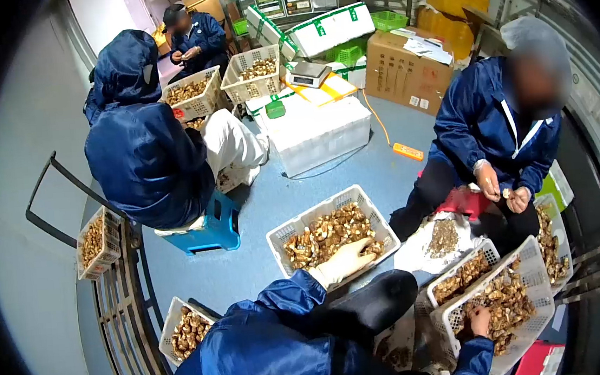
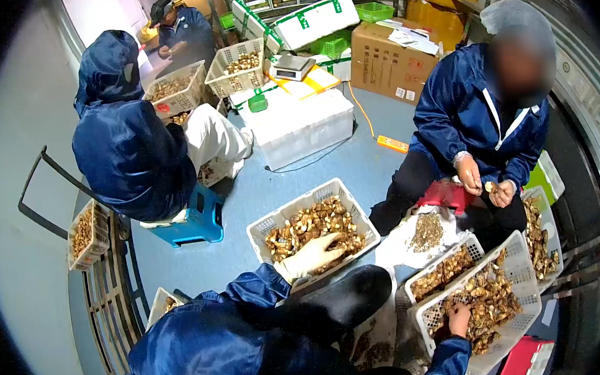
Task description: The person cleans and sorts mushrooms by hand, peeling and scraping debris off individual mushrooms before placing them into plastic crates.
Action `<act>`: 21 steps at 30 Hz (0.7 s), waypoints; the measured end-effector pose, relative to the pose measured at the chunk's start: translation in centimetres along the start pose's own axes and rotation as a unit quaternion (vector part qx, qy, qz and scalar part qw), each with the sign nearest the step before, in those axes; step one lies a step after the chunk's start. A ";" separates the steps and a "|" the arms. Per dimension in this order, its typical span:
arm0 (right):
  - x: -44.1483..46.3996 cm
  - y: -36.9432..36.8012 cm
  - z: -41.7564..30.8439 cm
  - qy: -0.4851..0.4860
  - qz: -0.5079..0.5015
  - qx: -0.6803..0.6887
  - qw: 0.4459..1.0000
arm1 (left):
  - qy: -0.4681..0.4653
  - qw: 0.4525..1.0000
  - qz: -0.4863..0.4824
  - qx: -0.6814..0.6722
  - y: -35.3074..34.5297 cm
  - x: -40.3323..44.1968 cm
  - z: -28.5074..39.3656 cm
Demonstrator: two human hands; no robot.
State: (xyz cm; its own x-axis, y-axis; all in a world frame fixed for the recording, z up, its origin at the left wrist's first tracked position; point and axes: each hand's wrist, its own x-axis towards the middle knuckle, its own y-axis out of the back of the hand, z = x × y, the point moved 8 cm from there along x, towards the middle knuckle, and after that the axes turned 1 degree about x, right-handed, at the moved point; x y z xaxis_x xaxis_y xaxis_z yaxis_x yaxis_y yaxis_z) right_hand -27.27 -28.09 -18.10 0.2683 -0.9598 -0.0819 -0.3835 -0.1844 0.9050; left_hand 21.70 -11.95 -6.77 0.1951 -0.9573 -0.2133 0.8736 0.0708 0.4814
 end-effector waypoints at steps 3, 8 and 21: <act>-1.0 1.4 1.5 0.021 0.024 0.092 0.995 | 0.005 0.995 -0.053 -0.079 -2.4 -0.1 1.4; -10.3 13.3 -17.3 0.055 -0.025 0.187 0.980 | -0.144 0.936 -0.279 -0.157 -10.9 -4.3 10.0; -22.8 10.7 -20.6 -0.129 0.153 0.589 0.783 | 0.068 0.727 -0.469 -0.496 -17.6 -13.1 13.2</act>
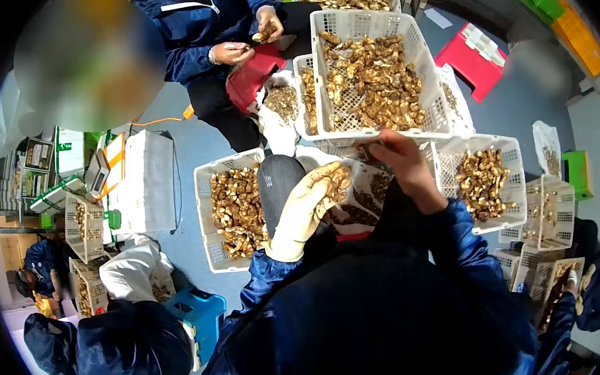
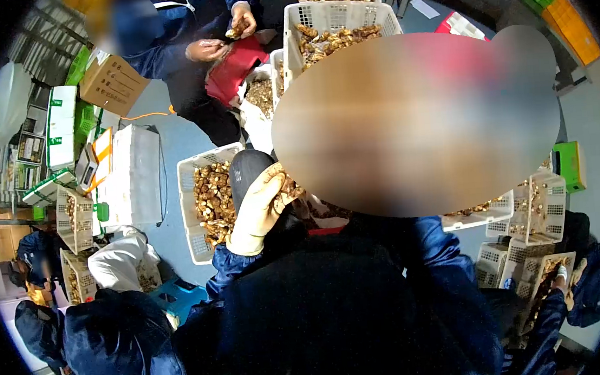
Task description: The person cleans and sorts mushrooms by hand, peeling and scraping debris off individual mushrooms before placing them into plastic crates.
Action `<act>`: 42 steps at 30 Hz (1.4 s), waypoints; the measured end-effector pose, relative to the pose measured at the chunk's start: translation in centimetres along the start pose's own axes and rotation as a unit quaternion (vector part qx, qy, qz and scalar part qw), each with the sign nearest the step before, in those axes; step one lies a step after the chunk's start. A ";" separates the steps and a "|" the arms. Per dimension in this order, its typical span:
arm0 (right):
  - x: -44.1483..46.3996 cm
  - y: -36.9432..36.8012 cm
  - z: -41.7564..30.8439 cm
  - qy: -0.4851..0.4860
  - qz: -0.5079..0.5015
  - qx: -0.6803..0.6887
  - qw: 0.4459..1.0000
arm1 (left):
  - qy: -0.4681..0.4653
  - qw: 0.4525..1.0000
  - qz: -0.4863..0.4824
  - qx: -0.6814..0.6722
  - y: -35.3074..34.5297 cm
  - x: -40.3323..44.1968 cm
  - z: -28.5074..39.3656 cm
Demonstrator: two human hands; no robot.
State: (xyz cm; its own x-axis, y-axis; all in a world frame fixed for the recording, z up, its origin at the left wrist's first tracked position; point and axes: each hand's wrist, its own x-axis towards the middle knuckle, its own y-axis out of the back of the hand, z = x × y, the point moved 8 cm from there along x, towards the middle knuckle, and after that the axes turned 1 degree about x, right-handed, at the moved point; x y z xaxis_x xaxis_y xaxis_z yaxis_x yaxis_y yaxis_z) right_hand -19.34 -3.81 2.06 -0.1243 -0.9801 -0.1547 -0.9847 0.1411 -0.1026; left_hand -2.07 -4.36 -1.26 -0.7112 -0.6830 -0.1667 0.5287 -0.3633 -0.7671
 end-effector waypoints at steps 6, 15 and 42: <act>-3.4 -2.4 2.0 0.214 0.081 -0.160 0.960 | -0.026 0.994 0.066 0.081 -1.0 -1.0 0.0; -4.2 -0.3 5.1 0.192 0.063 -0.118 0.972 | -0.067 0.941 0.098 0.318 -3.8 -1.7 0.4; -4.2 1.2 6.3 0.159 0.018 -0.112 0.981 | -0.020 0.937 0.066 0.343 -4.7 -1.8 -0.6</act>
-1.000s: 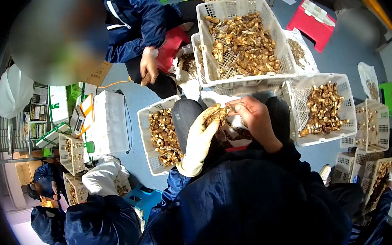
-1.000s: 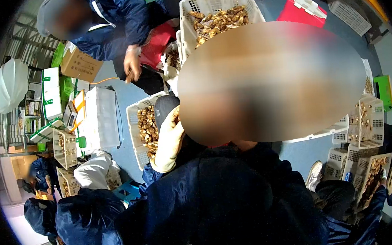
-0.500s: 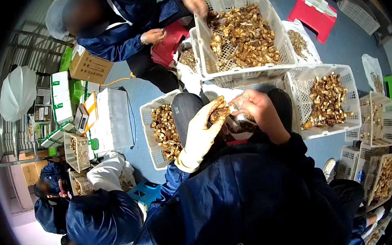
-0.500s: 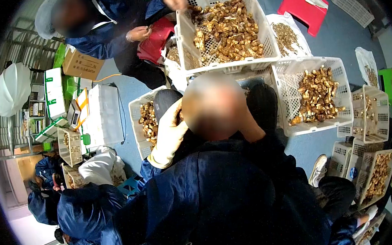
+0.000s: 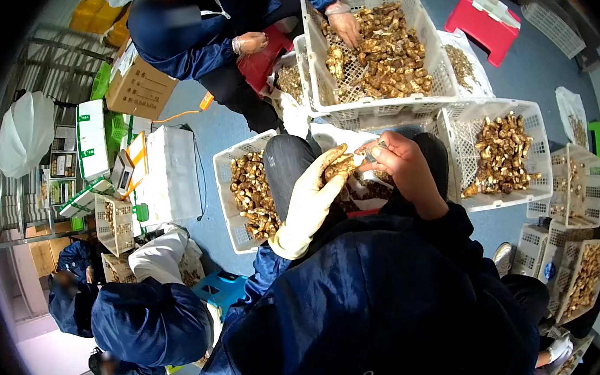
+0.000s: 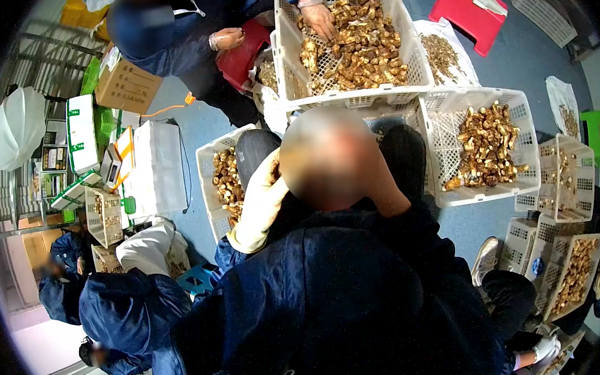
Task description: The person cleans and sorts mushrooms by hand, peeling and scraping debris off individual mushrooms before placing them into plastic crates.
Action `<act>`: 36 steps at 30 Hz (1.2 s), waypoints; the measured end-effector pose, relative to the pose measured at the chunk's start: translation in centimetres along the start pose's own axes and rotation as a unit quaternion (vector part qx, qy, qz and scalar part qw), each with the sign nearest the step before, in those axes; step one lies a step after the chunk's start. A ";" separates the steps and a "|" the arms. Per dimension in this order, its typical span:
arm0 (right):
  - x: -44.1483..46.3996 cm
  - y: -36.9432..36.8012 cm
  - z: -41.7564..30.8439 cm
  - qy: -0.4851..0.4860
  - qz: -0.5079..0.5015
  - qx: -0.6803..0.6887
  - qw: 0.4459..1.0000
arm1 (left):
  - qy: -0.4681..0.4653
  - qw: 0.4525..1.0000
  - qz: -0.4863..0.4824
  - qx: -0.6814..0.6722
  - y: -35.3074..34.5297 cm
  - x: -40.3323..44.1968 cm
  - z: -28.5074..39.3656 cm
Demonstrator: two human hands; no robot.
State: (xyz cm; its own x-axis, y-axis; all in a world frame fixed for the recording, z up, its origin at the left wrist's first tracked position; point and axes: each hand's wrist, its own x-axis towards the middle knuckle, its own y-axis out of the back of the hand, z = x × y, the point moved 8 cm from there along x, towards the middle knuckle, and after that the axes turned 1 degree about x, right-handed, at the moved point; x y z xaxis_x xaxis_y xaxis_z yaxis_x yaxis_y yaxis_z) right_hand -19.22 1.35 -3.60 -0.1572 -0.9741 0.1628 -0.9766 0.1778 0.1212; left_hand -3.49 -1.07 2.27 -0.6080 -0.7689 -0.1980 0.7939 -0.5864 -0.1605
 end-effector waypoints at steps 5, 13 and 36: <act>0.3 -0.5 1.5 -0.072 -0.005 0.145 0.987 | -0.010 1.000 -0.024 -0.009 0.0 0.1 -0.1; 0.8 -1.4 -3.0 -0.145 -0.018 0.306 0.941 | 0.137 0.945 -0.070 -0.290 -0.1 0.1 -4.1; 0.7 -0.8 -4.1 -0.118 0.046 0.186 0.974 | -0.005 0.991 -0.002 -0.136 -1.4 0.4 -1.8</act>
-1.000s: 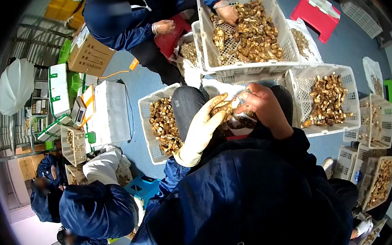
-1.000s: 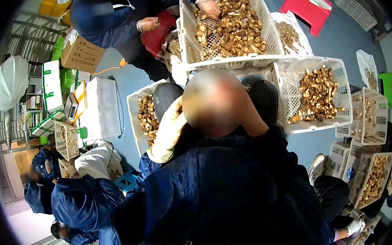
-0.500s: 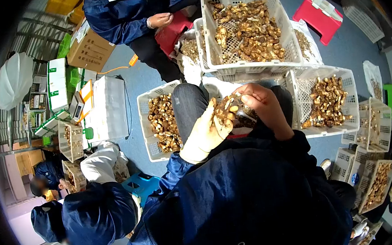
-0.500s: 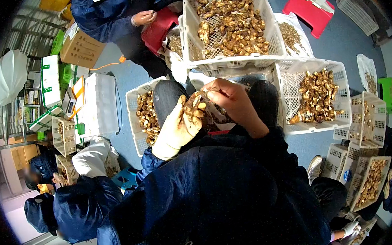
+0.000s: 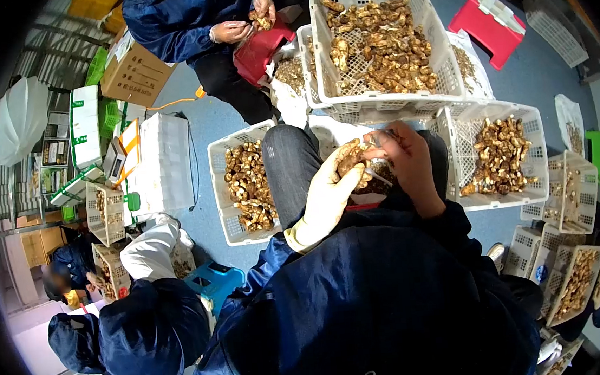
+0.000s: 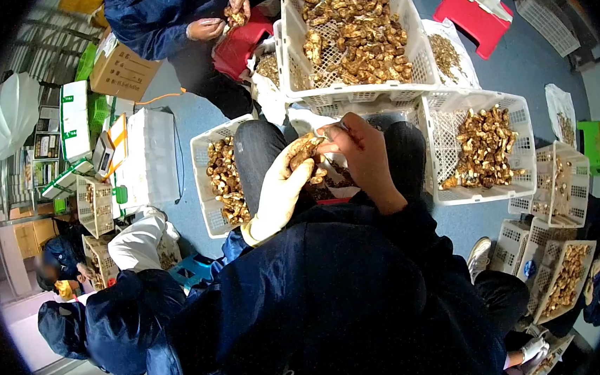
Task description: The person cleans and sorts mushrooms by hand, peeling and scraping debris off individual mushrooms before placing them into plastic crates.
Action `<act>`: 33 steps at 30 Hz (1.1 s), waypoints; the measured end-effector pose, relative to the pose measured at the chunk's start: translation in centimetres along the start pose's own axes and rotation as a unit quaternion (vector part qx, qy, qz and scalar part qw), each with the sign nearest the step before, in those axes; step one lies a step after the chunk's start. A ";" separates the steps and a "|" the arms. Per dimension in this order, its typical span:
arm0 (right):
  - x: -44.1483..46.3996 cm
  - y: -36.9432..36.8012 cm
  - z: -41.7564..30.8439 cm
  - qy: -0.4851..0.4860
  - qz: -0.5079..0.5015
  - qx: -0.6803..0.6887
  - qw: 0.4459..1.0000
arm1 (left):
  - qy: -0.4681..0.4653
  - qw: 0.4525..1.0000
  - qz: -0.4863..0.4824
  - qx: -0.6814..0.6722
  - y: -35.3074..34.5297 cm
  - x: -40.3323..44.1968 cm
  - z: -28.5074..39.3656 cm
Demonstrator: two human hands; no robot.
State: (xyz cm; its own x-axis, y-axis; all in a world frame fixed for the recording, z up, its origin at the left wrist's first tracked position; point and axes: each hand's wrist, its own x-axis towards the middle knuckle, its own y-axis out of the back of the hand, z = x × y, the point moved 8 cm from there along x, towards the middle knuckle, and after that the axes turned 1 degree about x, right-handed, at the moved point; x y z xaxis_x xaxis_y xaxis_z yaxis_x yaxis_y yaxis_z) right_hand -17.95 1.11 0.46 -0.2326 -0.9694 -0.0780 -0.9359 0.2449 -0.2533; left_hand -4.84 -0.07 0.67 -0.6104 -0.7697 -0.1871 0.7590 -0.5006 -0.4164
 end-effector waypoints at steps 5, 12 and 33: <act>-0.1 -0.1 -0.2 0.041 -0.008 -0.007 0.999 | 0.051 0.988 -0.042 -0.142 0.2 -0.5 -0.1; -0.4 0.0 -0.1 0.016 0.031 -0.032 0.999 | 0.022 1.000 -0.005 -0.017 0.3 -0.2 -0.2; -1.3 -1.6 -4.3 0.231 -0.130 -0.224 0.938 | 0.299 0.827 -0.069 -0.472 1.1 -1.4 -4.2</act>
State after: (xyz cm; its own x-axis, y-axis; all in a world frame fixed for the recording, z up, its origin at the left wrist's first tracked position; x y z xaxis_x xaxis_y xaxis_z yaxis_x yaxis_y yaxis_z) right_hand -17.30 1.87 5.10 0.0260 -0.9237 0.3823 -0.9701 0.0690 0.2327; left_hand -4.16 2.13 -3.25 -0.8933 -0.2564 -0.3693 0.3307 0.1815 -0.9261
